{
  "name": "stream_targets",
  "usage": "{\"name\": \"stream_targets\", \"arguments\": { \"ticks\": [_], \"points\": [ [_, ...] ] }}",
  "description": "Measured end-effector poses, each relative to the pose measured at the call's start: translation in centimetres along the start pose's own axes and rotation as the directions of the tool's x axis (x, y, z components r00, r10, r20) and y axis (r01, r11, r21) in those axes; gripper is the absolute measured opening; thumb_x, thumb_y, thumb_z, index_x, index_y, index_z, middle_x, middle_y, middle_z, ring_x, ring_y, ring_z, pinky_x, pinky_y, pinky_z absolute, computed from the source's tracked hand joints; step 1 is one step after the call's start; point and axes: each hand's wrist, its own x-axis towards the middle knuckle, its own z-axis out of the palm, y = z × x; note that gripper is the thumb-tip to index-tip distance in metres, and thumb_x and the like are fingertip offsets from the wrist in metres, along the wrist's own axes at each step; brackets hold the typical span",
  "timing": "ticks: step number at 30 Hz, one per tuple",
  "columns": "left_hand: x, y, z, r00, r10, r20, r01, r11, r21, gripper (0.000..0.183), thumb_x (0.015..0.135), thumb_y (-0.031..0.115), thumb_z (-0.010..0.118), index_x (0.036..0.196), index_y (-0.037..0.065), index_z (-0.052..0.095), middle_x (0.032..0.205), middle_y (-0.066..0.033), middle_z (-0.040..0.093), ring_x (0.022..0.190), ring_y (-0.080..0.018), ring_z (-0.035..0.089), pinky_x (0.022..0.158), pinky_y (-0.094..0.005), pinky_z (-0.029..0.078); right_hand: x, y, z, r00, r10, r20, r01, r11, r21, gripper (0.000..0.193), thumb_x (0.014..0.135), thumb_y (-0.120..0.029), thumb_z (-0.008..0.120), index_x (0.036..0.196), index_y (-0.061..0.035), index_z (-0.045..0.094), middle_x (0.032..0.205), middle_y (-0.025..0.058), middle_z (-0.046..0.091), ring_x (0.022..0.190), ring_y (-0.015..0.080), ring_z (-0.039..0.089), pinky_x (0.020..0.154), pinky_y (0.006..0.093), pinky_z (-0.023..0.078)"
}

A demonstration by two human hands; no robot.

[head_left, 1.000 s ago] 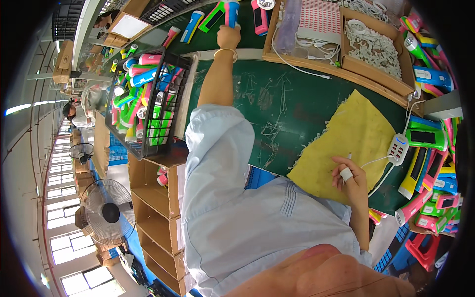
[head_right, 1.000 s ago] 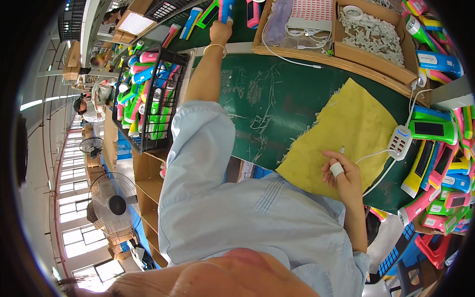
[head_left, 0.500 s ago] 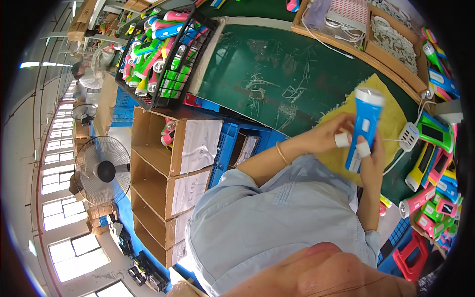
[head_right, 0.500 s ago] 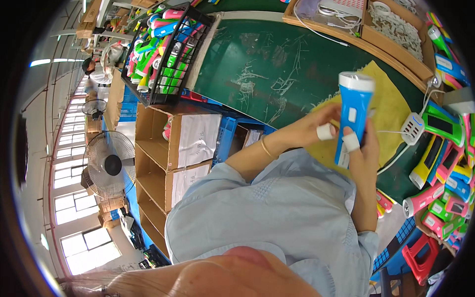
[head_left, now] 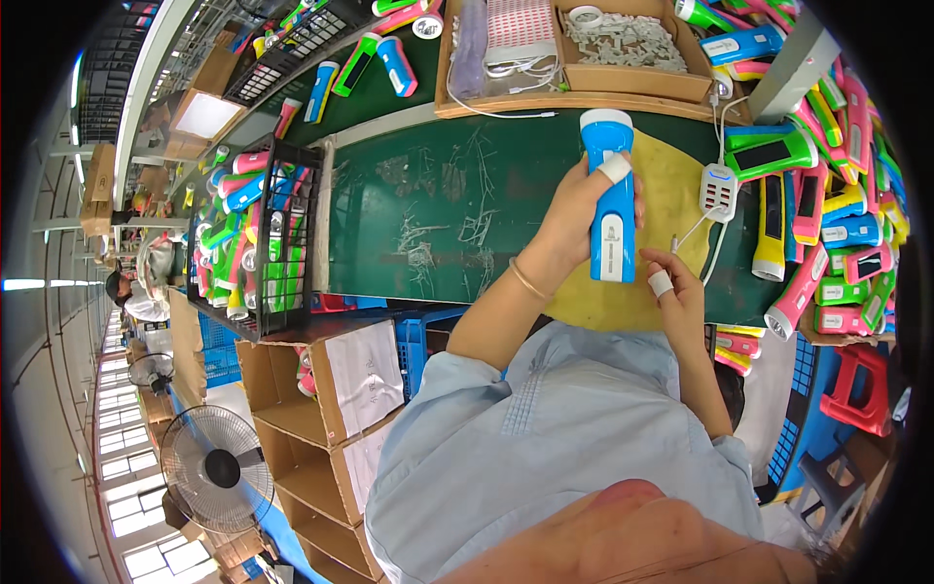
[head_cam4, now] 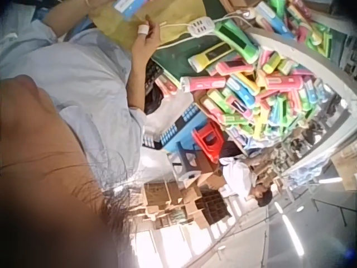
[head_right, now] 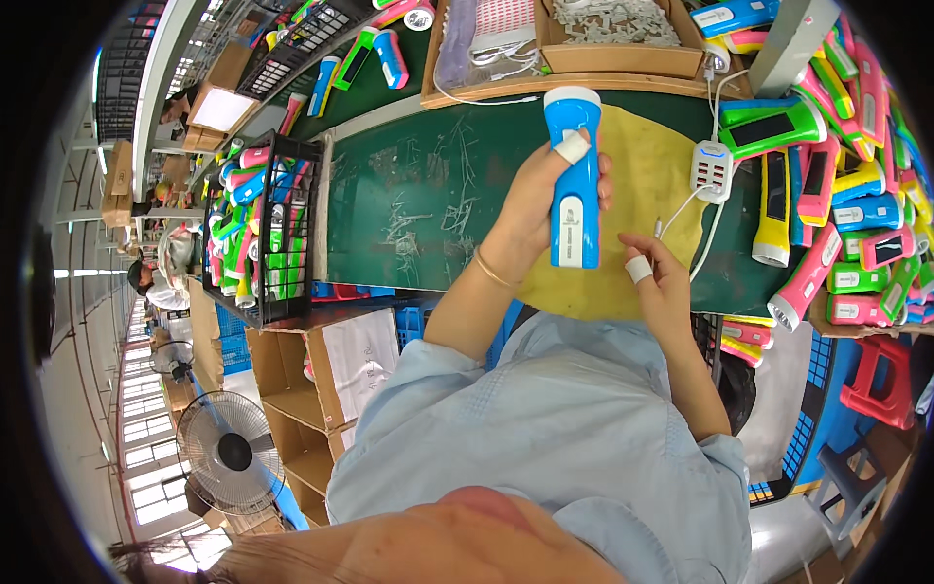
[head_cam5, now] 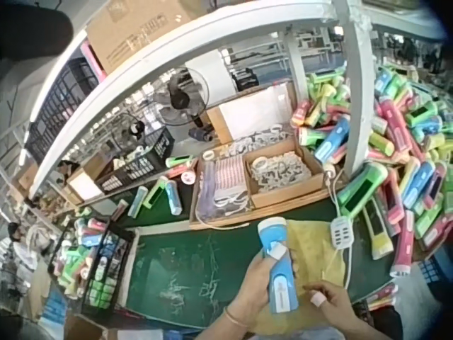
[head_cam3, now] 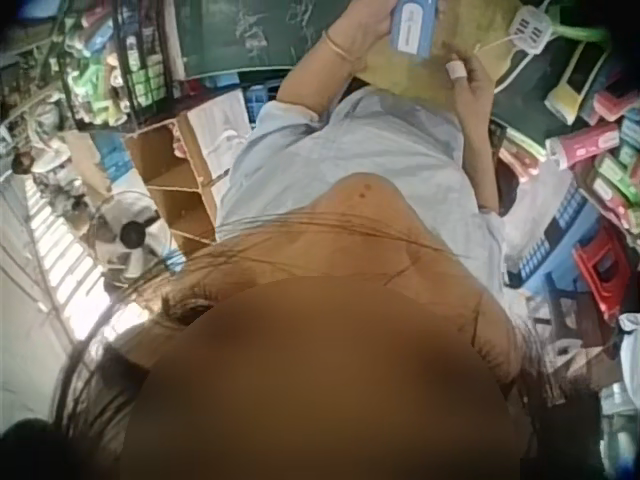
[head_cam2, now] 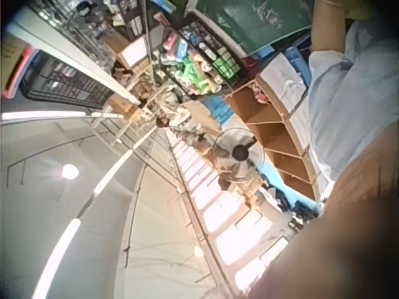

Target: The recorder is cleaning and testing hand-cranked solar flashlights at a factory station.

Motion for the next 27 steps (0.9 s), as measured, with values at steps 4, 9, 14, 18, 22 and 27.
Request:
{"name": "stream_targets", "arguments": {
  "ticks": [4, 9, 14, 18, 22, 27],
  "points": [
    [1.4, 1.0, 0.8, 0.989, -0.146, -0.029, 0.141, 0.982, -0.124, 0.036, 0.087, 0.038, 0.049, 0.100, 0.005, 0.048, 0.079, -0.0086, 0.056, 0.060, -0.0185, 0.056, 0.053, -0.0311, 0.049, -0.2, 0.0, 0.2, 1.000, -0.017, -0.021, 0.016, 0.999, -0.032, 0.021, 0.088, -0.010, 0.048, 0.104, -0.0021, 0.058, 0.072, -0.0038, 0.048, 0.060, 0.0025, 0.040, 0.051, 0.0169, 0.031],
    [2.7, 0.4, 0.0, 0.990, 0.032, -0.134, -0.013, 0.990, 0.137, 0.024, 0.082, 0.019, 0.049, 0.099, 0.004, 0.044, 0.076, -0.0111, 0.055, 0.057, -0.0220, 0.056, 0.051, -0.0342, 0.050, -0.3, -1.5, -0.5, 0.999, 0.028, 0.017, -0.029, 0.997, 0.073, 0.032, 0.093, -0.023, 0.040, 0.117, -0.0047, 0.050, 0.056, -0.0041, 0.039, 0.047, 0.0032, 0.034, 0.043, 0.0180, 0.026],
    [2.9, 1.4, -0.8, 0.971, 0.240, 0.018, -0.174, 0.646, 0.743, 0.037, 0.086, 0.025, 0.050, 0.111, 0.000, 0.038, 0.090, -0.0102, 0.052, 0.079, -0.0197, 0.054, 0.067, -0.0321, 0.048, 0.6, -2.6, -2.6, 0.995, 0.072, 0.075, -0.092, 0.950, 0.299, 0.034, 0.094, -0.027, 0.039, 0.115, -0.0017, 0.047, 0.054, -0.0026, 0.040, 0.042, 0.0044, 0.033, 0.039, 0.0174, 0.023],
    [2.8, 0.5, -0.9, 0.787, 0.617, 0.021, -0.182, 0.200, 0.963, 0.087, 0.068, 0.013, 0.072, 0.129, -0.007, 0.013, 0.120, -0.0279, 0.036, 0.104, -0.0397, 0.047, 0.088, -0.0390, 0.040, 1.6, -2.2, -3.7, 0.971, -0.018, 0.240, -0.100, 0.876, 0.471, 0.036, 0.092, -0.026, 0.042, 0.107, 0.0065, 0.048, 0.066, -0.0038, 0.030, 0.054, 0.0043, 0.025, 0.050, 0.0186, 0.023],
    [3.3, -1.0, -2.2, 0.780, 0.607, -0.150, -0.028, 0.273, 0.962, 0.079, 0.070, 0.013, 0.071, 0.126, -0.007, 0.019, 0.115, -0.0264, 0.038, 0.102, -0.0373, 0.048, 0.088, -0.0383, 0.040, 1.9, -2.3, -3.0, 0.979, -0.037, 0.202, -0.035, 0.940, 0.341, 0.035, 0.092, -0.026, 0.043, 0.103, 0.0045, 0.054, 0.065, -0.0043, 0.031, 0.054, 0.0035, 0.026, 0.050, 0.0177, 0.022],
    [3.0, -0.3, -4.5, 0.960, 0.277, -0.035, -0.215, 0.814, 0.540, 0.071, 0.072, 0.017, 0.070, 0.123, -0.004, 0.026, 0.109, -0.0215, 0.044, 0.093, -0.0318, 0.051, 0.081, -0.0387, 0.043, 2.5, -3.5, -1.3, 0.955, -0.295, 0.023, 0.292, 0.927, -0.235, 0.019, 0.088, -0.014, 0.051, 0.095, -0.0004, 0.061, 0.079, 0.0020, 0.060, 0.072, 0.0106, 0.055, 0.063, 0.0181, 0.039]
  ]
}}
